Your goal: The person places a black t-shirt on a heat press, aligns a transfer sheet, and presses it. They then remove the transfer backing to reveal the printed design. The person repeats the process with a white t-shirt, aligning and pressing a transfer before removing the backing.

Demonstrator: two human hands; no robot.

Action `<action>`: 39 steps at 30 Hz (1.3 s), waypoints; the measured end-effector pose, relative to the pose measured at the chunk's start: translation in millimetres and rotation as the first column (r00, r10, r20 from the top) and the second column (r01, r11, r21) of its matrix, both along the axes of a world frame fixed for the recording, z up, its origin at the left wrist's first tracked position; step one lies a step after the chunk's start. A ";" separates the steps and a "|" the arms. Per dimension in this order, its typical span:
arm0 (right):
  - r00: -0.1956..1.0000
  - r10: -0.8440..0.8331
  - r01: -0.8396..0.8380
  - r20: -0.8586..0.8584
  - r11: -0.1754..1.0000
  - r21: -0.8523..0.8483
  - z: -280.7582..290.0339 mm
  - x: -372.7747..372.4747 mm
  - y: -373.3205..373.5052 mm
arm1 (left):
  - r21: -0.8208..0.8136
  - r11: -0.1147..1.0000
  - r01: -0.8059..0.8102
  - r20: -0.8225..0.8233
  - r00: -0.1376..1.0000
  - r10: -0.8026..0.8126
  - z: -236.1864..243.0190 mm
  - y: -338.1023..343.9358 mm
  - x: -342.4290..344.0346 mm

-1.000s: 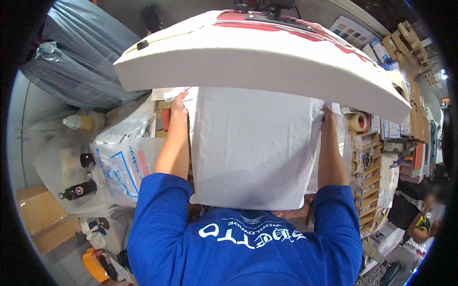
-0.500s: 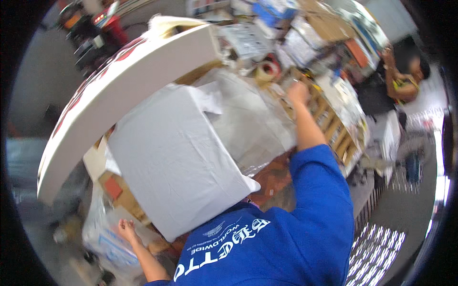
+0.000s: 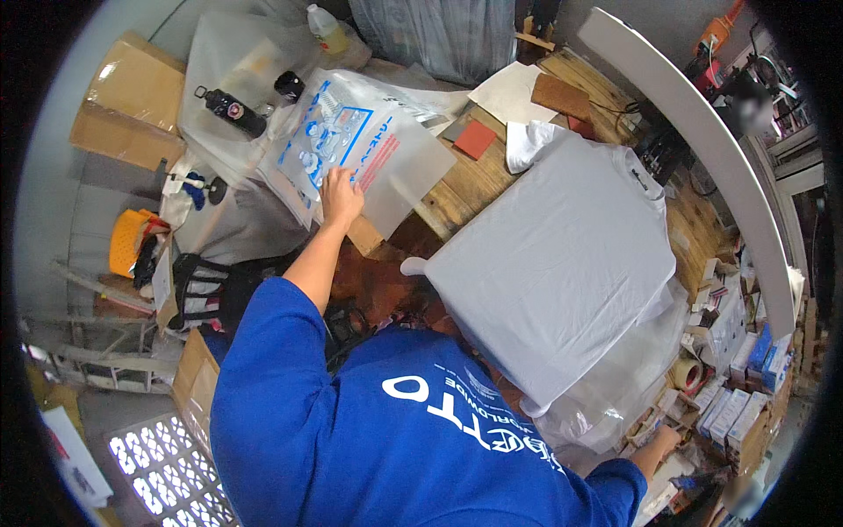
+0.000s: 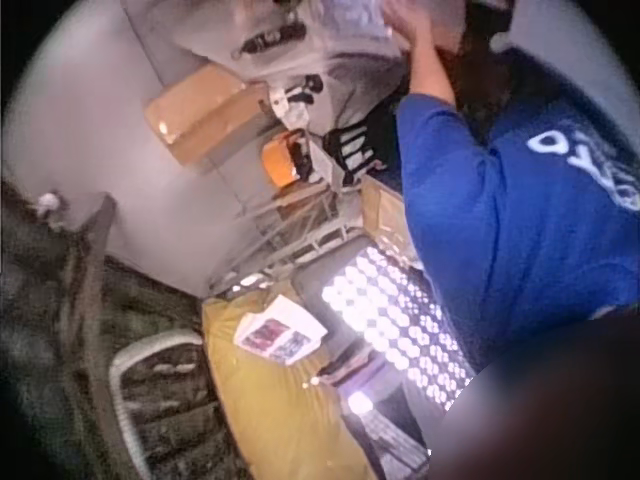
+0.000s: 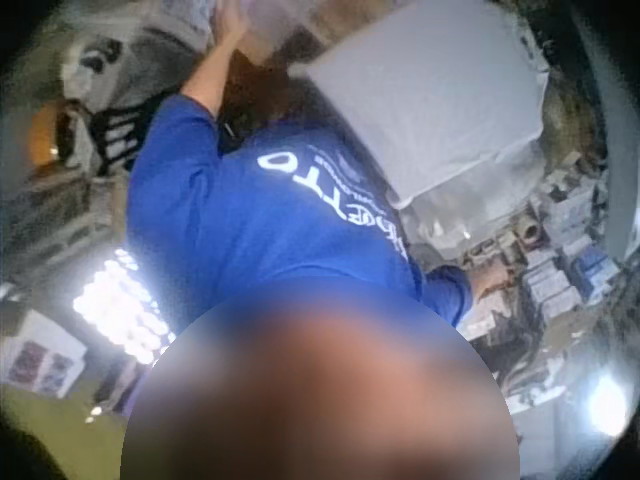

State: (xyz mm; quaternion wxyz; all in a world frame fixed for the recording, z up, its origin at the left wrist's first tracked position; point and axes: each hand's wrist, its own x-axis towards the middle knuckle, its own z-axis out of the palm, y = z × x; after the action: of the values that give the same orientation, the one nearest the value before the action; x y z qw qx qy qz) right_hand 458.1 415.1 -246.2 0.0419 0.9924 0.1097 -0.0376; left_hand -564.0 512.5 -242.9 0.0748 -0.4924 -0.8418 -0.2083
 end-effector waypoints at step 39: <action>0.005 0.601 0.473 -0.800 0.703 0.531 78.7 -508.5 -100.6 | -0.180 0.009 0.984 0.072 0.022 -0.997 30.3 58.6 327.0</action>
State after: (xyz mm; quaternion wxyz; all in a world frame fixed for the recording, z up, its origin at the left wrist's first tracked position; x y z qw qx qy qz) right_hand -50.4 314.5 -167.5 -0.4287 0.5765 0.1625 -0.6763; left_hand -237.0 571.1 -212.6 -0.1051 -0.9515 -0.2691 -0.1057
